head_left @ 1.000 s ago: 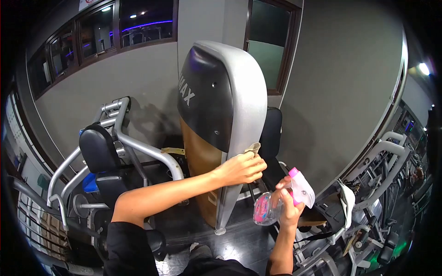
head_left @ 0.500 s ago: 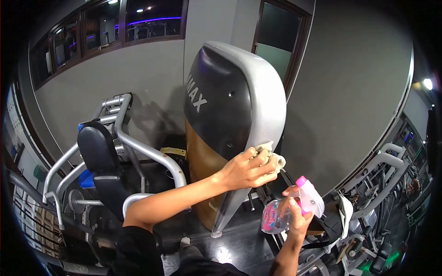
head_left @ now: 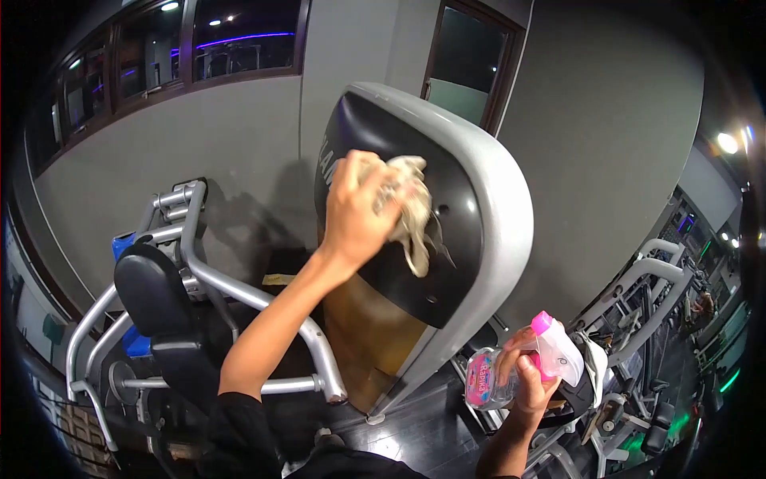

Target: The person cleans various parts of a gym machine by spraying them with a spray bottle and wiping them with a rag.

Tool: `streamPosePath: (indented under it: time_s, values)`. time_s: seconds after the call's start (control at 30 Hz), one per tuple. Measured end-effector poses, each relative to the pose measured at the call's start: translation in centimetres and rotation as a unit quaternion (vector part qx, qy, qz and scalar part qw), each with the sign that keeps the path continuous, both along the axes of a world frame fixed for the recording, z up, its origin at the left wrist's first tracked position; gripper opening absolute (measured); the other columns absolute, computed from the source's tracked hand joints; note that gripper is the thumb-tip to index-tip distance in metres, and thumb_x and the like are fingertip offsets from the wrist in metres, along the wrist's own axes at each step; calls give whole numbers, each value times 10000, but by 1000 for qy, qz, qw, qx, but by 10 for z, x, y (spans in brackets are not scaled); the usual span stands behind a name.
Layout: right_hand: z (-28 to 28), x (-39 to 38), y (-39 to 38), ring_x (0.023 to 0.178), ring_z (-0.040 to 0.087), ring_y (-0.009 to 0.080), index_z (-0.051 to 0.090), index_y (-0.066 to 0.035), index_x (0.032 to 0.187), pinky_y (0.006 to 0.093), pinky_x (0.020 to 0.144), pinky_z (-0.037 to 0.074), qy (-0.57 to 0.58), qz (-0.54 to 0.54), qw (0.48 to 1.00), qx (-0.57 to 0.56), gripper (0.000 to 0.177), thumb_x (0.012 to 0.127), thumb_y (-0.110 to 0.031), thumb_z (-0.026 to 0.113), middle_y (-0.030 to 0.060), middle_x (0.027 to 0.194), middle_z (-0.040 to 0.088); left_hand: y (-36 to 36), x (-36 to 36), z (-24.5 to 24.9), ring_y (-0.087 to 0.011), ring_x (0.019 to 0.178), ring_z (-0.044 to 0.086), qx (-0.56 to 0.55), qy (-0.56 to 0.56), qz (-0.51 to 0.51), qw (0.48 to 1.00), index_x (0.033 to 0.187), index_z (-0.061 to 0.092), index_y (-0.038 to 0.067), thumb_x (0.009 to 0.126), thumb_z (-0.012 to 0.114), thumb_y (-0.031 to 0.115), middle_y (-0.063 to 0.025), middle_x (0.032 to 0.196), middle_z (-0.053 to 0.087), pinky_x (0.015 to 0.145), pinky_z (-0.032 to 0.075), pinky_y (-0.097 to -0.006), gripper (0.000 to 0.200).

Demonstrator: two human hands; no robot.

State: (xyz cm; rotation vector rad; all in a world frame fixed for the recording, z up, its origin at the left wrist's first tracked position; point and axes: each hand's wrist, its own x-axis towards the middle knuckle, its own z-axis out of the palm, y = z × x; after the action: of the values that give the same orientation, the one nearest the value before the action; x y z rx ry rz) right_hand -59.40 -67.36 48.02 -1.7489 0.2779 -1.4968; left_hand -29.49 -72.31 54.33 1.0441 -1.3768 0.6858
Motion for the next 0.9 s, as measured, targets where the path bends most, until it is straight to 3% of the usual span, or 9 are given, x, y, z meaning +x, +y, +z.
streamPosePath:
  time_s: [0.07,0.17,0.27,0.4,0.6,0.7,0.8,0.9]
  values:
    - [5,12,2,411,499,162,399,44,1113,287,429,424,-1,-2,1000,2,392,838,-148,603,187,855,561,-12,15,1,-320,844,527,57,117,-86,988,861,593,13,811,670,205,-136,920,523,744,445,-412,213]
    - [6,30,5,482,565,171,415,65,1044,296,529,466,-31,12,999,40,355,825,-108,634,204,813,617,-9,6,-16,-310,815,524,-21,10,-78,997,854,592,33,770,704,216,-133,891,517,725,451,-410,231]
    - [5,49,3,495,571,171,428,58,1053,283,522,467,0,10,996,91,320,832,-75,618,197,840,624,3,-2,-22,-302,792,515,-49,-90,-131,986,869,599,55,701,758,170,-149,925,524,710,454,-409,259]
    - [9,73,4,494,566,153,454,47,1115,265,509,471,48,-55,990,119,322,842,-39,603,183,897,632,-8,15,-5,-283,770,514,-36,-109,-149,982,880,613,68,702,762,159,-134,908,522,682,449,-379,249]
    - [5,82,5,492,562,150,468,49,1114,265,471,459,7,-56,986,159,309,848,-43,597,181,906,637,-34,32,15,-295,821,537,-27,-25,-166,985,856,591,15,773,716,169,-142,912,517,731,446,-384,215]
    - [-1,76,2,490,562,152,477,50,1102,263,463,456,-3,-40,987,157,309,842,-54,608,183,892,639,-41,41,19,-304,843,546,-23,-10,-114,993,883,596,1,813,681,197,-136,915,518,753,446,-374,225]
    - [0,74,3,491,564,153,491,50,1082,260,462,457,-4,-23,987,158,301,834,-63,620,186,879,643,-60,59,24,-279,808,552,-3,72,-104,992,879,593,-9,835,665,195,-135,874,521,730,444,-358,220]
    - [4,74,2,494,567,150,508,50,1058,255,466,460,2,-13,986,166,280,828,-62,622,183,868,648,-53,49,21,-263,777,544,0,65,-122,990,869,582,-13,831,663,159,-129,854,515,711,443,-353,194]
